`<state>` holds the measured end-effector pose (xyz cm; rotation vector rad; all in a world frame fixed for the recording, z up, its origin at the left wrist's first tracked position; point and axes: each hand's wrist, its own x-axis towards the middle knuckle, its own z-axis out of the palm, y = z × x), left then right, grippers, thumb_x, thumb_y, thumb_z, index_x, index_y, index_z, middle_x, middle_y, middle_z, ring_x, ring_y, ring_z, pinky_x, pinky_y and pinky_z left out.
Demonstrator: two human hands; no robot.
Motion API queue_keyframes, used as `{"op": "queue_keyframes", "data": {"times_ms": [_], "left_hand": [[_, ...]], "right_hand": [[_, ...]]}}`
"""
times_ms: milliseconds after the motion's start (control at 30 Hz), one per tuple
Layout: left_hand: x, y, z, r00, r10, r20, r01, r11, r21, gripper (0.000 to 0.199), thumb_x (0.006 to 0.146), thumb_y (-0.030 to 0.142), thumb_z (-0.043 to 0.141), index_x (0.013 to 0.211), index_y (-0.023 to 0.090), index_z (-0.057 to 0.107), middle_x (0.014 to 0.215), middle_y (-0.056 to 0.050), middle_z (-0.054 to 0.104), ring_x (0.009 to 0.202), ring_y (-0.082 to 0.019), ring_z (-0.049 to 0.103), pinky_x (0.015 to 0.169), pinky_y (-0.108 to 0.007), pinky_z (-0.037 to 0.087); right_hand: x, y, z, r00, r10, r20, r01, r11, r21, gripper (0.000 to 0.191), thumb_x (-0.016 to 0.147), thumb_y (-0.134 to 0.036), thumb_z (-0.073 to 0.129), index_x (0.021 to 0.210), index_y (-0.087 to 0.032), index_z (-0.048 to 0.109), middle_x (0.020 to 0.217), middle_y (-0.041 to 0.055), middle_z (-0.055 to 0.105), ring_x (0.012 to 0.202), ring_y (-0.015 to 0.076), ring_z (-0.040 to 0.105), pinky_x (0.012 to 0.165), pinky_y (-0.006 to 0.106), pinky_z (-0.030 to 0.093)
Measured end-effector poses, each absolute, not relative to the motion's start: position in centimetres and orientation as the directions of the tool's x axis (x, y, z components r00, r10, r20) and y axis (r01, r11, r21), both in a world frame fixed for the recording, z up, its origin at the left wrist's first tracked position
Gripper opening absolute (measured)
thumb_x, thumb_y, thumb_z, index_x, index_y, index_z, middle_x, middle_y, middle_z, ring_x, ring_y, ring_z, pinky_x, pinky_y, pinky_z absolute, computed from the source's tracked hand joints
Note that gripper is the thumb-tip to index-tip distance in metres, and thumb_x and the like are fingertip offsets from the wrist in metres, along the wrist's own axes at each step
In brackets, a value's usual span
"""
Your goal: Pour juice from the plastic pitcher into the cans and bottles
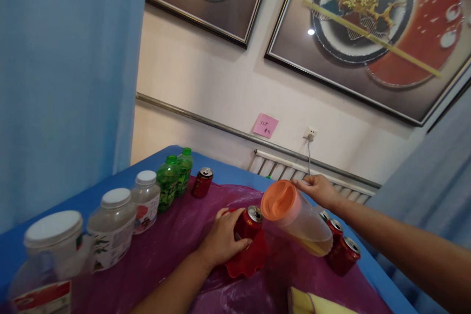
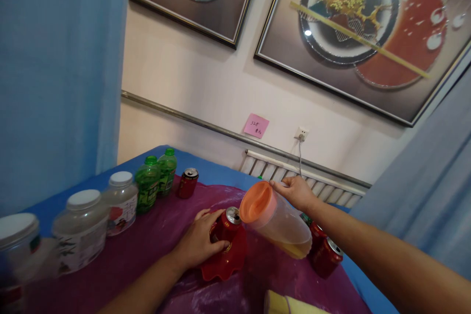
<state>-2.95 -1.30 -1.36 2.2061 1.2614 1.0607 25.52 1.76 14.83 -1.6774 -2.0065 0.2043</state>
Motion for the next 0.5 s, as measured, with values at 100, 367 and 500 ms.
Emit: {"op": "queue_keyframes", "data": {"times_ms": [100,367,500], "left_hand": [[-2.94,-1.31,-1.31,0.312,0.859,0.405,0.568,-0.511,0.645,0.076,0.063,0.03,0.084,0.133,0.025,0.056,0.135,-0.01,0.066,0.128,-0.035,0.056,0.115,-0.056,0.032],[-2.97,-1.36,-1.42,0.311,0.85,0.425,0.556,-0.526,0.644,0.074,0.064,0.031,0.083,0.132,0.025,0.056,0.133,-0.009,0.067,0.126,-0.035,0.057,0.115,-0.055,0.032],[-2.96,-1.32,-1.55,0.31,0.847,0.432,0.556,-0.53,0.641,0.074,0.064,0.031,0.083,0.132,0.024,0.056,0.132,-0.01,0.068,0.125,-0.035,0.058,0.115,-0.056,0.033]], "right_hand": [[25.46,1.66,14.87,-0.105,0.951,0.292,0.871,0.23,-0.434,0.067,0.074,-0.082,0.05,0.05,-0.025,0.025,0.05,-0.0054,0.021,0.048,0.0094,0.02,0.044,0.027,0.016],[25.43,1.65,14.99,-0.098,0.954,0.285,0.877,0.218,-0.428,0.068,0.071,-0.085,0.049,0.049,-0.025,0.027,0.05,-0.0052,0.022,0.049,0.0093,0.021,0.045,0.026,0.017],[25.38,1.61,15.0,-0.11,0.956,0.27,0.874,0.223,-0.432,0.067,0.073,-0.084,0.049,0.05,-0.025,0.026,0.05,-0.0056,0.022,0.048,0.0093,0.02,0.045,0.027,0.017]]}}
